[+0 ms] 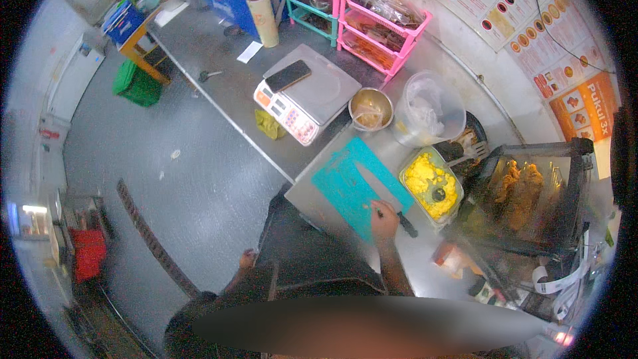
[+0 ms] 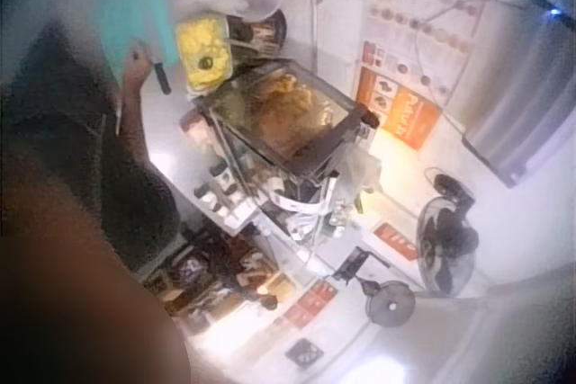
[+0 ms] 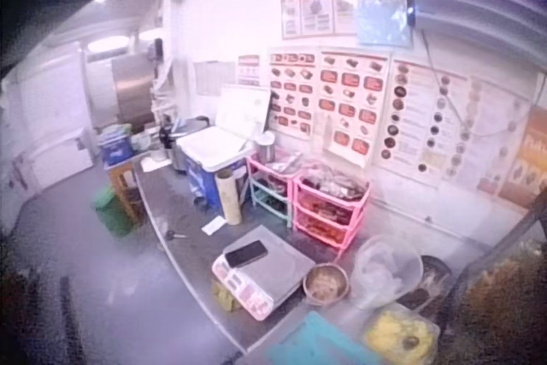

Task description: The person retrieves red paper wrappers from a shelf, opens them, and places them on a stainless steel counter. They then take white round buns from a cooler and place each bun into a wrapper. Finally, they add a small green garnish to each wrapped bun.

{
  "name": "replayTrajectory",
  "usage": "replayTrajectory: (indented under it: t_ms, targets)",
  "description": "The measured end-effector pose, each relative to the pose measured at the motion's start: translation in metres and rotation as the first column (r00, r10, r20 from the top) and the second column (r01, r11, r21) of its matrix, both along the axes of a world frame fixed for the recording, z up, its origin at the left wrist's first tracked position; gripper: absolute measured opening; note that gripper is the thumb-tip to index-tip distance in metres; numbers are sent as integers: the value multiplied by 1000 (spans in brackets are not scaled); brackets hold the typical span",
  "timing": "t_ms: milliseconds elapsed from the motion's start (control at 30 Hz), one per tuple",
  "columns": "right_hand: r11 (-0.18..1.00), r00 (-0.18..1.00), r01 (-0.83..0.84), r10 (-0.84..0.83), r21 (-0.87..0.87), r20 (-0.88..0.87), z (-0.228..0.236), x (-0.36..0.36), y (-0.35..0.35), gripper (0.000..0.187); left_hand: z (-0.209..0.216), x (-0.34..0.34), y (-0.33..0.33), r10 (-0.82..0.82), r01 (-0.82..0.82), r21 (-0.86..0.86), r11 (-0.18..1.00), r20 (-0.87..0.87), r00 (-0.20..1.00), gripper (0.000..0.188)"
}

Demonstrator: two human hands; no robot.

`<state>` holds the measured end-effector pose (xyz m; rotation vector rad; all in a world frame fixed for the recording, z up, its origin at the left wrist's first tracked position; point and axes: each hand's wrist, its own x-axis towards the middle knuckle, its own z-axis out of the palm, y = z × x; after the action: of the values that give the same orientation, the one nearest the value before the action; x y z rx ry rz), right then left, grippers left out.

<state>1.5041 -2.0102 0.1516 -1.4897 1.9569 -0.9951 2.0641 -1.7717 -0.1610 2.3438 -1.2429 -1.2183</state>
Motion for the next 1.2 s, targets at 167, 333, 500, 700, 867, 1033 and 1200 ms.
replayTrajectory:
  t_ms: [167, 333, 500, 700, 867, 1033, 1200]
  targets:
    - [968, 981, 190, -182, 161, -67, -18, 47, -4, 17, 19, 92, -236, -91, 95, 114, 989, -37, 995, 44]
    - [872, 954, 297, -291, 388, -76, 1, 135, -20, 26, 74, 116, -441, 110, -142, -85, 986, -303, 947, 40]
    - [763, 961, 179, -270, 622, 55, 52, 189, -36, 32, 163, 61, -580, -61, -63, -616, 786, -178, 982, 38]
    - [752, 931, 269, -363, 602, 38, 34, 209, -27, 34, 283, -86, -708, -427, 103, -737, 668, -266, 864, 33]
    - [714, 901, 329, -434, 618, 22, 6, 223, -7, 35, 317, -236, -814, -702, 413, -784, 463, -41, 711, 37]
    - [646, 861, 376, -508, 664, 6, -4, 242, 15, 37, 262, -353, -916, -789, 709, -668, 228, 299, 536, 50]
    - [566, 808, 430, -589, 704, -19, -14, 261, 32, 38, 178, -415, -993, -757, 874, -466, 136, 521, 395, 52]
